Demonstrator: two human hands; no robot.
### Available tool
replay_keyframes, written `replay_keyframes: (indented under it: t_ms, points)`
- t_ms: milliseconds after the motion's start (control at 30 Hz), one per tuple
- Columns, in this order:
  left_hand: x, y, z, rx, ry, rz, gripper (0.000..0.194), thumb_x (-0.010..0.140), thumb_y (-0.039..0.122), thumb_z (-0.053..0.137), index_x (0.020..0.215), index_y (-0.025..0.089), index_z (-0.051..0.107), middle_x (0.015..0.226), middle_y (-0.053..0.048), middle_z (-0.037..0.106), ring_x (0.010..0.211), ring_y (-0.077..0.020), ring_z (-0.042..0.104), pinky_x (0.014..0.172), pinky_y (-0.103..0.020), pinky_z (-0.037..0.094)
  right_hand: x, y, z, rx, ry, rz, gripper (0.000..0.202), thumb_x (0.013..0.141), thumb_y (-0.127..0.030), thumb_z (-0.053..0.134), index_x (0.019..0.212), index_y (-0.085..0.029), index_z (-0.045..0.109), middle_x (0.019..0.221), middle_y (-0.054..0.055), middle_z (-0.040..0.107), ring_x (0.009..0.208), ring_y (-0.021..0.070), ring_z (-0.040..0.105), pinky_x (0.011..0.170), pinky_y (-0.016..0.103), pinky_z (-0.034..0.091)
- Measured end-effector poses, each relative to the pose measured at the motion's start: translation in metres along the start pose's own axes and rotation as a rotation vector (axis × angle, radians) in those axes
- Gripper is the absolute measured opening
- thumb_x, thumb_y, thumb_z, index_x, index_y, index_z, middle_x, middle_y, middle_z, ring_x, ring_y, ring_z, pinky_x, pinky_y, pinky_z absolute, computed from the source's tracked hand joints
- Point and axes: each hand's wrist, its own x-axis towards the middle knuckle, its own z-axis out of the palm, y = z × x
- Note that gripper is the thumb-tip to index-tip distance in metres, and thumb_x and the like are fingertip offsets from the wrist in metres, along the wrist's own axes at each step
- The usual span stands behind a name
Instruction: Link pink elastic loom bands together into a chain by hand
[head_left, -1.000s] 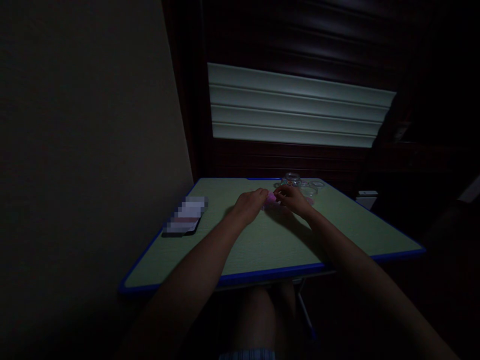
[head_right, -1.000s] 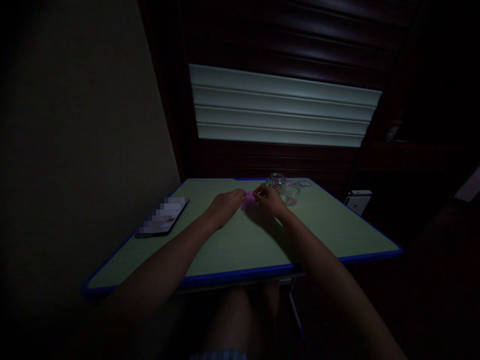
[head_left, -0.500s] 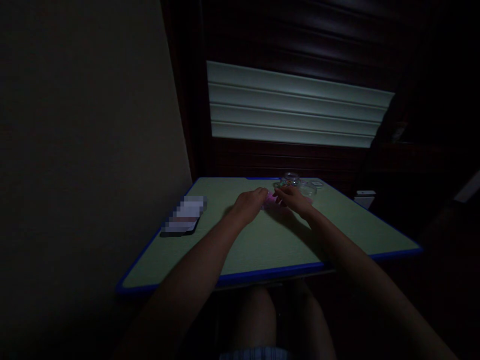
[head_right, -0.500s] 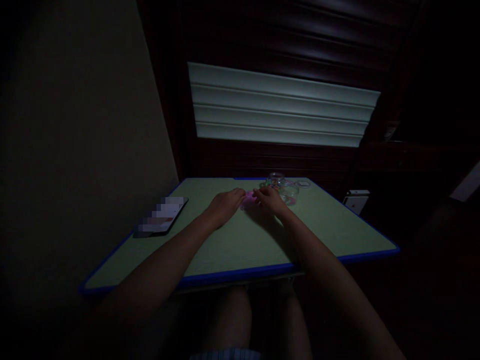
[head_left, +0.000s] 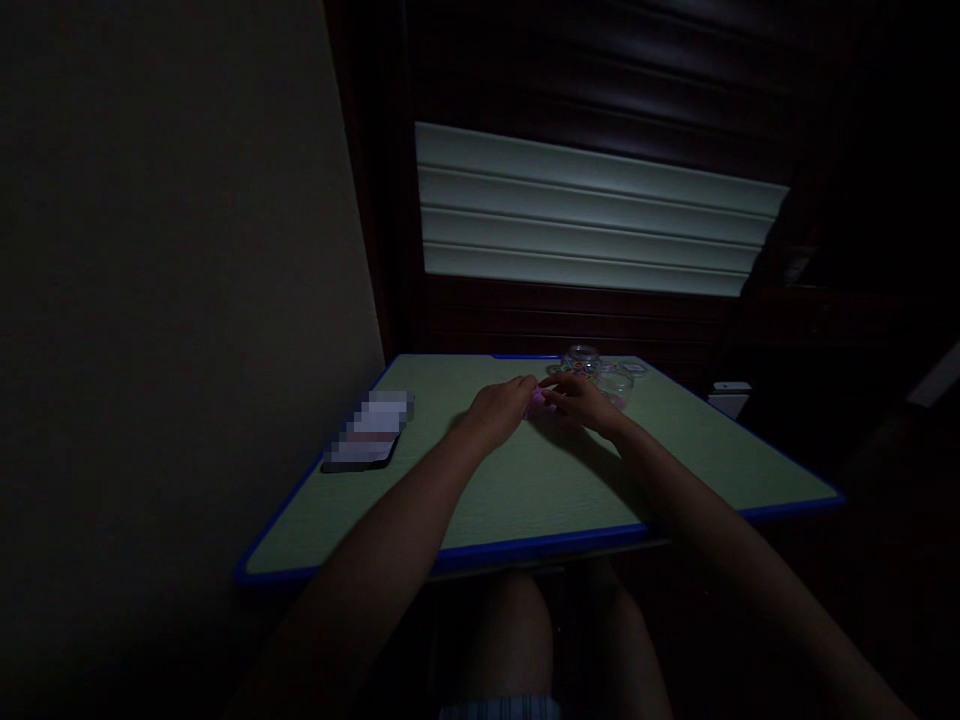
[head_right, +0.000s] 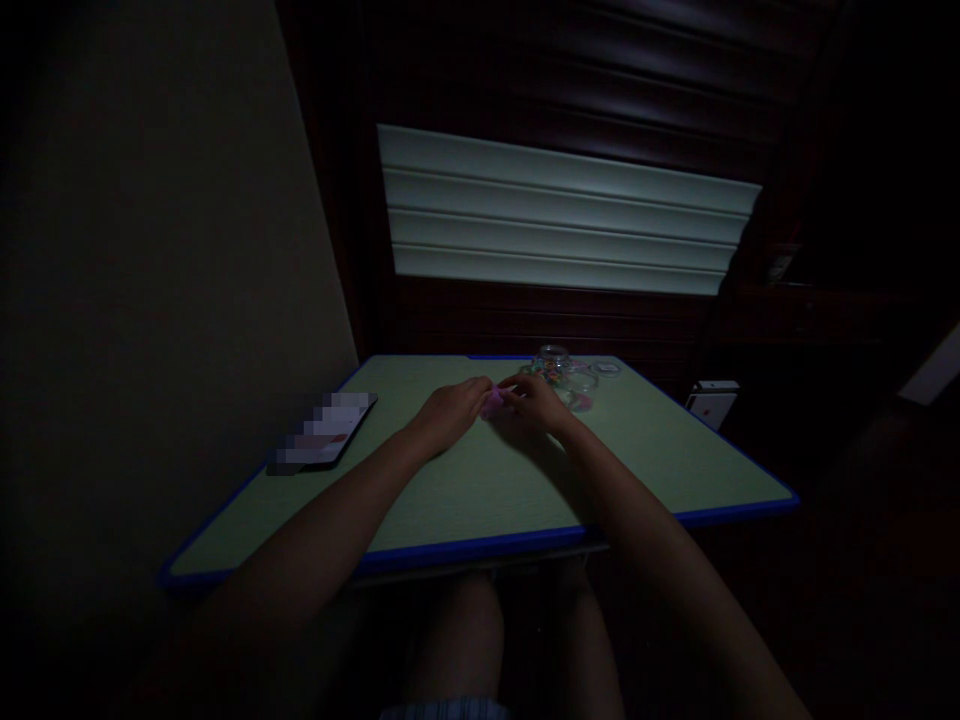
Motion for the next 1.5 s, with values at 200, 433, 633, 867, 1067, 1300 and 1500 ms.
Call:
replay_keyframes:
  t_ms: [200,433,633,867,1067,1300,1500]
  points:
    - [0.000,-0.004,0.002,0.024,-0.027,0.027,0.027,0.088,0.029,0.026,0.102,0.019,0.047,0.096,-0.005,0.058,0.081,-0.0169,0.055,0.066,-0.027,0.038,0.004,0.005,-0.001,-0.030,0.021,-0.057,0.017,0.070,-0.029,0.054,0.072,-0.012,0.057,0.064,0.001,0.056,0.056,0.0089,0.050,0.054,0.022,0.041]
    - [0.000,-0.010,0.008,0.068,-0.034,0.077,0.027,0.088,0.026,0.025,0.101,0.018,0.048,0.096,-0.006,0.058,0.082,-0.0170,0.055,0.068,-0.027,0.040,0.004,0.004,-0.003,-0.133,0.044,-0.074,0.016,0.071,-0.026,0.053,0.073,-0.011,0.058,0.066,0.004,0.058,0.058,0.0105,0.051,0.055,0.023,0.040]
    - [-0.001,-0.013,0.012,0.094,-0.013,0.104,0.027,0.088,0.027,0.026,0.103,0.019,0.047,0.099,-0.006,0.059,0.085,-0.0170,0.056,0.070,-0.027,0.041,0.003,0.006,-0.006,-0.364,0.083,-0.164,0.015,0.073,-0.019,0.050,0.078,-0.011,0.062,0.073,0.006,0.063,0.062,0.0112,0.054,0.058,0.022,0.040]
    - [-0.002,-0.012,0.009,0.104,-0.050,0.085,0.028,0.088,0.026,0.026,0.100,0.018,0.050,0.098,-0.007,0.060,0.087,-0.0162,0.056,0.073,-0.026,0.041,-0.007,-0.001,-0.027,-0.804,0.217,-0.045,0.023,0.081,-0.026,0.043,0.088,-0.018,0.064,0.086,0.007,0.065,0.076,0.0156,0.056,0.063,0.023,0.035]
    - [-0.003,-0.011,0.008,0.107,-0.051,0.076,0.027,0.087,0.025,0.028,0.097,0.017,0.052,0.098,-0.007,0.059,0.085,-0.0163,0.056,0.072,-0.027,0.042,-0.015,0.002,-0.050,-1.016,0.562,0.136,0.033,0.085,-0.026,0.033,0.093,-0.017,0.064,0.090,0.010,0.062,0.080,0.0171,0.055,0.061,0.024,0.031]
    - [-0.003,-0.013,0.007,0.092,-0.067,0.083,0.028,0.087,0.027,0.028,0.093,0.017,0.053,0.095,-0.008,0.059,0.084,-0.0168,0.056,0.071,-0.027,0.042,-0.020,0.006,-0.059,-1.153,0.592,0.197,0.031,0.083,-0.021,0.034,0.087,-0.015,0.064,0.086,0.011,0.062,0.076,0.0175,0.055,0.061,0.025,0.030]
    - [-0.003,-0.013,0.007,0.074,-0.088,0.081,0.028,0.087,0.028,0.028,0.091,0.016,0.054,0.094,-0.008,0.060,0.082,-0.0167,0.057,0.070,-0.028,0.042,-0.020,0.013,-0.064,-1.214,0.612,0.269,0.030,0.082,-0.019,0.035,0.082,-0.011,0.064,0.083,0.015,0.062,0.076,0.0215,0.057,0.063,0.029,0.033]
